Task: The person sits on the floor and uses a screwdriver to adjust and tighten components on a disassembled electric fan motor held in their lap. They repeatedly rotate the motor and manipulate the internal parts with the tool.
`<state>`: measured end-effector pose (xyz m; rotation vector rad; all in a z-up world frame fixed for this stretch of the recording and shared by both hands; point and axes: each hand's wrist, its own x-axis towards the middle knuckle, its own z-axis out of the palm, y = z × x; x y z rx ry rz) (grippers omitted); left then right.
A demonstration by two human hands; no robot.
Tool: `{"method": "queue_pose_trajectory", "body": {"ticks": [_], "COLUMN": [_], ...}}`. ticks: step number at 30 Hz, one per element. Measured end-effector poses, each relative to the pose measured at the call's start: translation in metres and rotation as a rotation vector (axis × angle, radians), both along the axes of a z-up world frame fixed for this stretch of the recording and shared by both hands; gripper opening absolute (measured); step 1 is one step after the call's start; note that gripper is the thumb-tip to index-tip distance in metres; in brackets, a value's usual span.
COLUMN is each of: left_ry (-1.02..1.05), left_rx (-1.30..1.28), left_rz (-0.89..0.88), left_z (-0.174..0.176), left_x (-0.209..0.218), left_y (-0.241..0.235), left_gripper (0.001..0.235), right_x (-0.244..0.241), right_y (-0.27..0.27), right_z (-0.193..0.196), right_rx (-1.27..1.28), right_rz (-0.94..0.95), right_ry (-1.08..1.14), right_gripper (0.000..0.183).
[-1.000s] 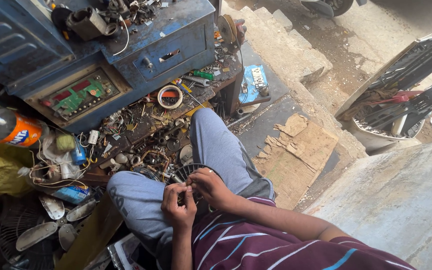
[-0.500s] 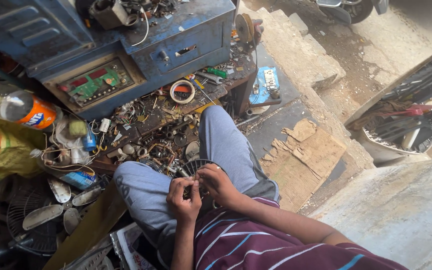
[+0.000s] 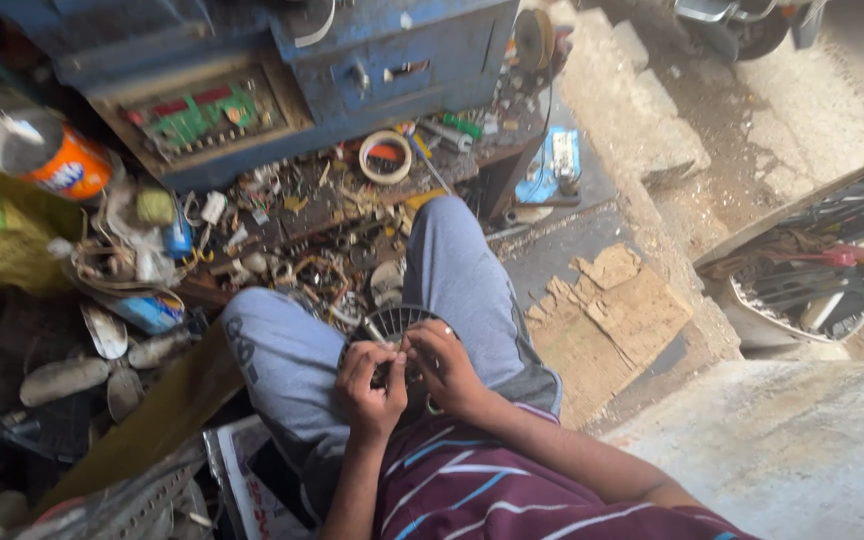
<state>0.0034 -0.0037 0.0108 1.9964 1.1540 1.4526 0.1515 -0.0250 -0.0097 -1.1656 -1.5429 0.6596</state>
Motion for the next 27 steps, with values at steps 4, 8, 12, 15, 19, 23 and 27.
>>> {"method": "queue_pose_trajectory", "body": {"ticks": [4, 8, 12, 15, 19, 23, 27], "left_ry": [-0.006, -0.041, -0.083, 0.011, 0.288, 0.326, 0.373], "left_rx": [-0.081, -0.144, -0.246, -0.235, -0.228, -0.375, -0.365], "left_rz": [-0.053, -0.147, -0.203, -0.221, -0.256, -0.309, -0.271], "left_z": [0.006, 0.014, 0.009, 0.011, 0.007, -0.001, -0.01], "left_x": [-0.006, -0.011, -0.026, -0.042, -0.055, -0.066, -0.07], "left_y": [0.0, 0.008, 0.009, 0.021, 0.037, 0.035, 0.03], "left_gripper": [0.012, 0.02, 0.032, 0.034, 0.033, 0.033, 0.026], "right_x": [0.002, 0.02, 0.039, 0.051, 0.052, 0.05, 0.046], "right_y": [-0.007, -0.008, -0.019, -0.012, 0.006, 0.037, 0.06], "right_z": [-0.004, 0.003, 0.006, 0.011, 0.022, 0.022, 0.016], "right_rx": [0.008, -0.133, -0.433, -0.486, -0.487, -0.433, -0.502], "right_rz": [0.058, 0.135, 0.243, 0.267, 0.343, 0.536, 0.701], "right_ry": [0.1, 0.11, 0.359, 0.442, 0.386, 0.188, 0.169], "right_gripper": [0.025, 0.024, 0.034, 0.042, 0.058, 0.073, 0.08]}}
